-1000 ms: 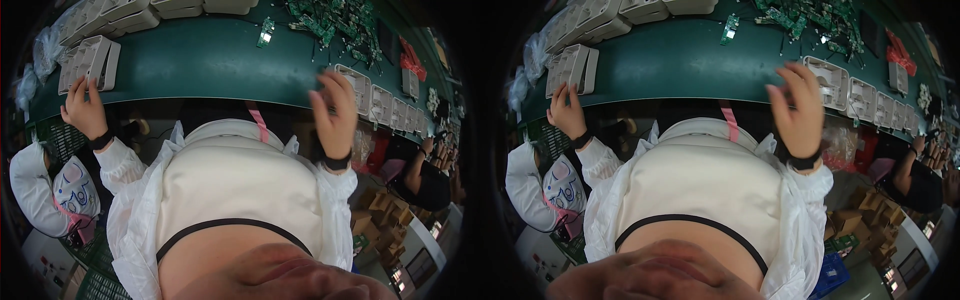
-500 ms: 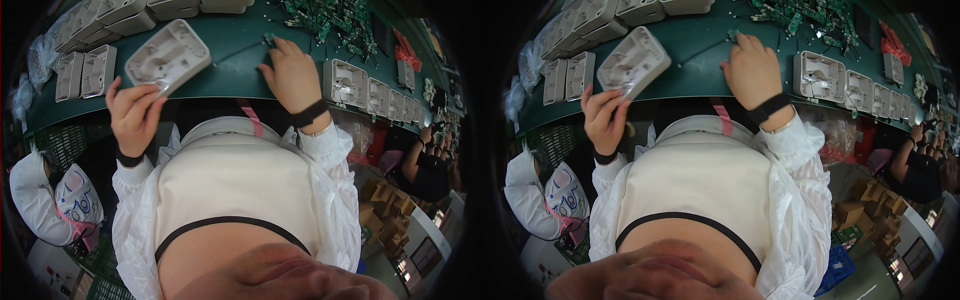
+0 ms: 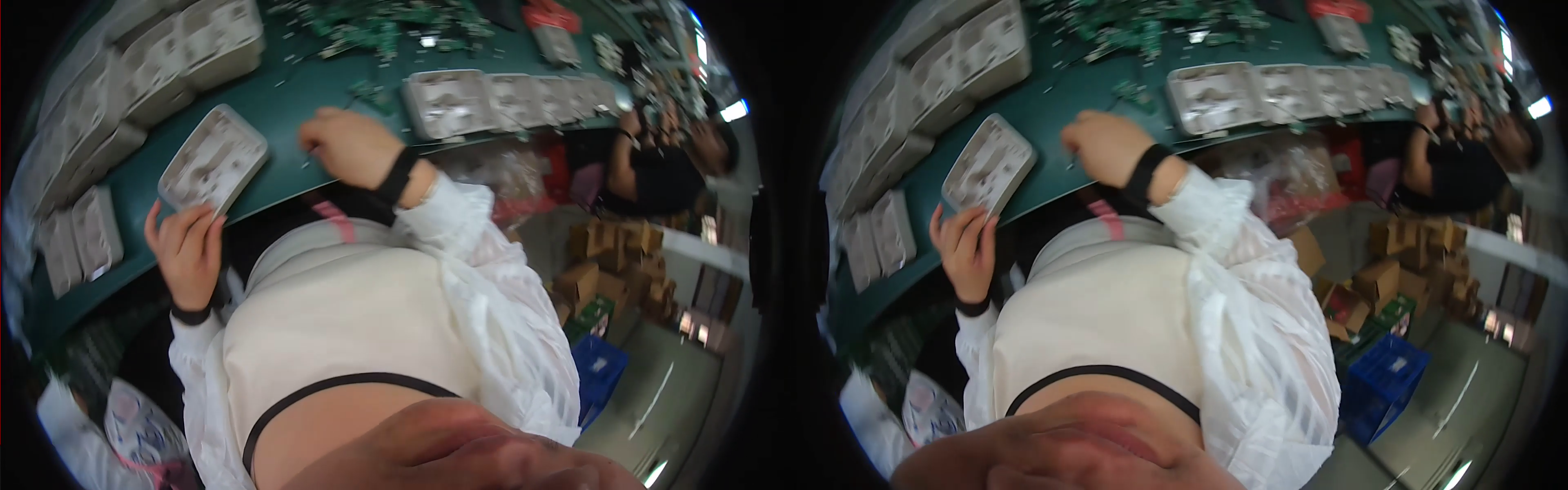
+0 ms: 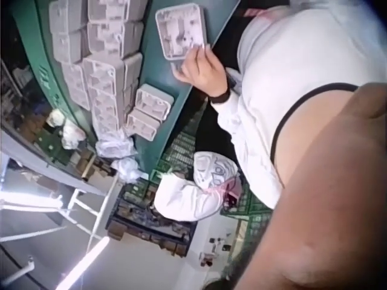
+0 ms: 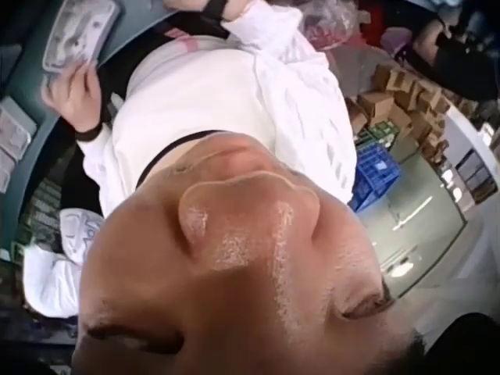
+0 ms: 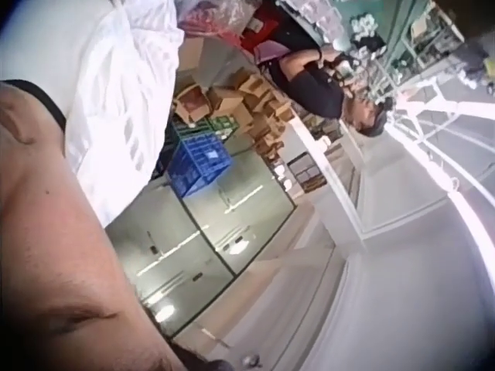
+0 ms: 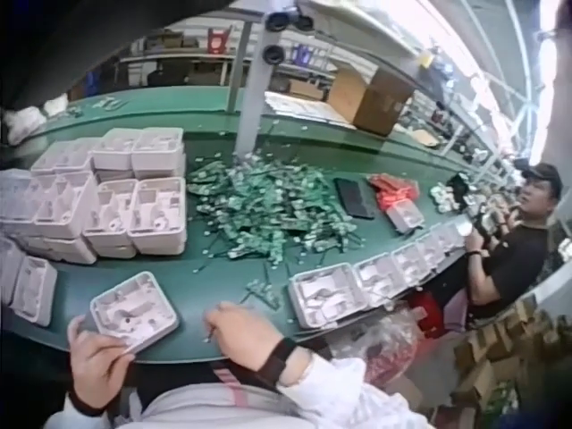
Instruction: The person assembles electronic devices by inserting a circuit board and wire into a plastic housing before setting it aside. They then reach for a large panel of circuit boards to detach individual boards and prepare wires for the next assembly.
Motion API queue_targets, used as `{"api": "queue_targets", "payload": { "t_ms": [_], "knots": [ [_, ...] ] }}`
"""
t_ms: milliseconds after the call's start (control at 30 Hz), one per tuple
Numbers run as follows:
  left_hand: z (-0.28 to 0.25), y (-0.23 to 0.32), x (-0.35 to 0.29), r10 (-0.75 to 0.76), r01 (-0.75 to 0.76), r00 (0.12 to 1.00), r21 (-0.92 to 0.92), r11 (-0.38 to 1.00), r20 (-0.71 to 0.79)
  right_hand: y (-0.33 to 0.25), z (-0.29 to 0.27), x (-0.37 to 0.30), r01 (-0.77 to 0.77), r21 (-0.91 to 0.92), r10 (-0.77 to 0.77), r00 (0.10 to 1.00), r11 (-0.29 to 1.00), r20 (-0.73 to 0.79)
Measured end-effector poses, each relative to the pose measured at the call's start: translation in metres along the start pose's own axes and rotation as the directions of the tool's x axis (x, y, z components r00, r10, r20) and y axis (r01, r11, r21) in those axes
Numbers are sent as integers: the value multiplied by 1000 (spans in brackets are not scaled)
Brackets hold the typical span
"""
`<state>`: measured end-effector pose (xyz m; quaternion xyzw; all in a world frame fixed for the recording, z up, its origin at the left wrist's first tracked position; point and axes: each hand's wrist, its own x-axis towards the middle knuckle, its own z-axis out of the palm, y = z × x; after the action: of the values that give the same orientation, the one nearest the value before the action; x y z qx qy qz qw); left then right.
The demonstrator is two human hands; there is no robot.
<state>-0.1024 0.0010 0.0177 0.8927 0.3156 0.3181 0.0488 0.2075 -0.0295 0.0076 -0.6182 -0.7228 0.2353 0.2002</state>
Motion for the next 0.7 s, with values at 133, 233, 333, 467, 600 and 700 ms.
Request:
{"api": "queue_targets", "payload": {
  "t_ms": [133,233,333,467,600,700],
  "knots": [
    [2,-6,-15,-2,0,999,45,999,42,-10,-4,-8,-33,-41,31,998,999,-53],
    [13,-9,-18,7,-8,999,13,1000,43,-12,-10,-17,150,277,-74,961,949,-268],
    [15,-12,-18,14,-15,999,38,999,34,-16,-18,-27,177,444,-46,956,879,-289],
    [14,-6,-12,-64,64,998,63,996,-9,-8,-19,-34,136,720,75,965,680,-252],
    [14,-1,-9,-342,341,940,-91,936,6,-5,-21,-36,23,936,257,959,350,-119],
    [16,-3,-11,-477,486,873,-245,839,99,-2,-22,-32,-35,993,327,945,109,-2]
  ]
}}
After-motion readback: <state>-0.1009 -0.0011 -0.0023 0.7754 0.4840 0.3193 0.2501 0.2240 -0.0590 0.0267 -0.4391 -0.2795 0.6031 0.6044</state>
